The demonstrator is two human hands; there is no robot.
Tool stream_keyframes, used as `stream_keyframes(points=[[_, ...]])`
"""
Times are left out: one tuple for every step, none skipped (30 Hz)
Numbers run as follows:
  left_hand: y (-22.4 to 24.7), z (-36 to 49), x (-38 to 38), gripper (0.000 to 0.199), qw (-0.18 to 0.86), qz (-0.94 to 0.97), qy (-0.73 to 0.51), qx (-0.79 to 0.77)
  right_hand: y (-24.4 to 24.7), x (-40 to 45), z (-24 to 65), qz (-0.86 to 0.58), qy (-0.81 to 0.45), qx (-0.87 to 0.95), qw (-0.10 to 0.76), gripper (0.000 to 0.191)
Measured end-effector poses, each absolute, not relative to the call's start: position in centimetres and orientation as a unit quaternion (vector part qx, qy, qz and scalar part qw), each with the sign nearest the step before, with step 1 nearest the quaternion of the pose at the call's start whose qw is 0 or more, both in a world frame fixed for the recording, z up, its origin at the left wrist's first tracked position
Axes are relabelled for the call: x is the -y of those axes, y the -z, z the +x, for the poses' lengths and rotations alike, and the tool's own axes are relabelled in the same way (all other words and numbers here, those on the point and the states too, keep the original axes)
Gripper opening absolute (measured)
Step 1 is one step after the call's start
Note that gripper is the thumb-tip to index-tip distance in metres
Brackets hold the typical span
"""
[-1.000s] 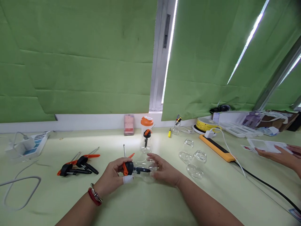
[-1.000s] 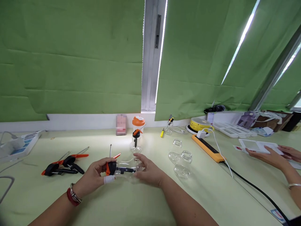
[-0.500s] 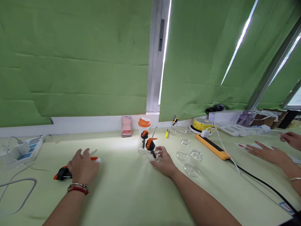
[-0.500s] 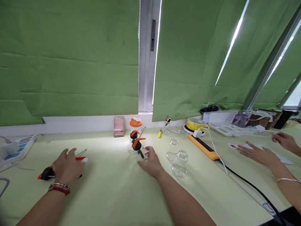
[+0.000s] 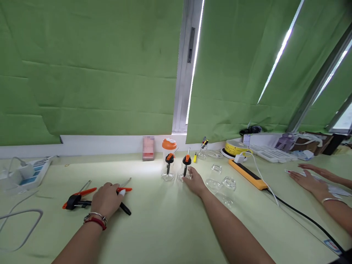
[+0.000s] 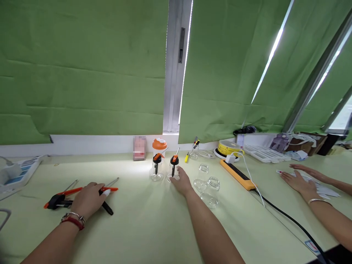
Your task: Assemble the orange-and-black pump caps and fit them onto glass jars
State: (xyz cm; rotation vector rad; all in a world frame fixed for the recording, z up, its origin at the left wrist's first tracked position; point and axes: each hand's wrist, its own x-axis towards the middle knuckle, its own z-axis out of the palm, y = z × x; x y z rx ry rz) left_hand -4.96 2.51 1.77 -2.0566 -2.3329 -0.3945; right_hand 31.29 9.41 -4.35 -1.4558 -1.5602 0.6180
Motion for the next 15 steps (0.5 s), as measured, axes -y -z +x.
stream_keyframes(points=[[-1.7, -4.6, -2.5, 0.039, -0.019, -0.658, 0.128, 0.742, 4.4, -9.8, 31.5, -0.587, -0.251, 0.631, 0.441, 0.063], [-1.6, -4.3, -2.4, 0.040, -0.040, -0.657, 0.130, 0.742, 4.5, -10.1, 31.6, -0.588, -0.253, 0.632, 0.437, 0.063], [-1.6, -3.9, -2.3, 0.041, -0.060, -0.655, 0.130, 0.742, 4.5, -10.4, 31.8, -0.590, -0.253, 0.633, 0.433, 0.064], [-1.6, -3.5, -2.1, 0.042, -0.081, -0.653, 0.130, 0.742, 4.5, -10.7, 31.9, -0.593, -0.252, 0.633, 0.428, 0.064], [-1.6, -3.2, -2.0, 0.043, -0.098, -0.653, 0.130, 0.740, 4.5, -11.0, 32.0, -0.597, -0.249, 0.634, 0.424, 0.066], [-1.6, -2.9, -1.9, 0.044, -0.111, -0.656, 0.130, 0.736, 4.5, -11.3, 32.1, -0.601, -0.244, 0.634, 0.421, 0.067], [-1.7, -2.7, -1.7, 0.044, -0.120, -0.660, 0.130, 0.730, 4.4, -11.5, 32.1, -0.606, -0.237, 0.634, 0.419, 0.070], [-1.7, -2.5, -1.6, 0.045, -0.127, -0.665, 0.132, 0.724, 4.4, -11.6, 32.0, -0.610, -0.228, 0.633, 0.418, 0.072], [-1.7, -2.4, -1.6, 0.045, -0.130, -0.670, 0.134, 0.719, 4.4, -11.6, 31.9, -0.616, -0.217, 0.632, 0.418, 0.075], [-1.7, -2.3, -1.5, 0.045, -0.130, -0.675, 0.137, 0.713, 4.4, -11.4, 31.7, -0.621, -0.205, 0.630, 0.419, 0.077], [-1.7, -2.3, -1.5, 0.044, -0.128, -0.680, 0.139, 0.708, 4.4, -11.1, 31.5, -0.626, -0.192, 0.628, 0.420, 0.080], [-1.7, -2.4, -1.5, 0.042, -0.125, -0.683, 0.140, 0.705, 4.4, -10.5, 31.2, -0.632, -0.180, 0.624, 0.423, 0.082], [-1.7, -2.4, -1.5, 0.041, -0.122, -0.686, 0.141, 0.703, 4.5, -9.7, 30.9, -0.637, -0.168, 0.622, 0.423, 0.084], [-1.7, -2.4, -1.6, 0.039, -0.121, -0.688, 0.141, 0.702, 4.5, -8.7, 30.7, -0.641, -0.158, 0.623, 0.420, 0.084], [-1.7, -2.4, -1.6, 0.038, -0.120, -0.688, 0.140, 0.702, 4.5, -7.4, 30.4, -0.643, -0.148, 0.627, 0.415, 0.085]])
